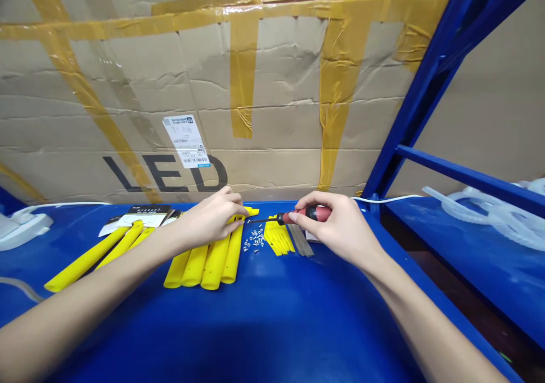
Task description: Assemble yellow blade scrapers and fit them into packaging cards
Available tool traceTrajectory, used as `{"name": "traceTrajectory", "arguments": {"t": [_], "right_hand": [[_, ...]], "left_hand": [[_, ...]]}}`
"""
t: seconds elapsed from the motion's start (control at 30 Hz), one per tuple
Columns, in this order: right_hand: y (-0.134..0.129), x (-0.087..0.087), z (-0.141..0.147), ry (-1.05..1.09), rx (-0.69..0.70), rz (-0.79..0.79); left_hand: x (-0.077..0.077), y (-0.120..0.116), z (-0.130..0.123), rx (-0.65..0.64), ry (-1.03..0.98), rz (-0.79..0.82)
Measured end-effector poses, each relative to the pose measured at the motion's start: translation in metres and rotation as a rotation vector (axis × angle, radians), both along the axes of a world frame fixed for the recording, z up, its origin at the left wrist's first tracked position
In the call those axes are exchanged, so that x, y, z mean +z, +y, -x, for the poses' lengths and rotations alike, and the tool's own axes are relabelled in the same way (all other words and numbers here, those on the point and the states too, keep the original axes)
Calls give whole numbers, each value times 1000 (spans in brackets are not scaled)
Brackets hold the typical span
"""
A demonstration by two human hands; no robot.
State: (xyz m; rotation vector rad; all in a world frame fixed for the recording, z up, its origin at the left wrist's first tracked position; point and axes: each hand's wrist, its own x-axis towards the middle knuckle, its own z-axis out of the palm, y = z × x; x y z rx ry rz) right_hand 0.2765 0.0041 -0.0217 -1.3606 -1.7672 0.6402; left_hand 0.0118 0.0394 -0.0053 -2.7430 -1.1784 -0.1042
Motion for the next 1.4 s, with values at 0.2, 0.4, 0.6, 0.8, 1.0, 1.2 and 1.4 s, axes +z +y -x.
{"name": "traceTrajectory", "arguments": {"t": [0.2,0.4,0.6,0.8,1.0,1.2,1.4], "right_hand": [[-3,14,-12,142,25,85],[-3,22,-26,172,-13,80],[0,21,-32,174,-29,67],[4,14,-35,211,-2,104],[3,14,-37,251,19,108],[6,8,-24,543,-16,257],[-10,8,37,1031,122,668]], "left_hand": [[-2,22,-23,-36,48,83],[-10,27,-27,-61,47,145],[-7,22,-33,-66,94,129],[-5,14,-40,-76,133,112],[-10,16,-31,-58,78,153],[7,5,-2,-59,-52,110],[19,-29,64,35,-221,-66]]}}
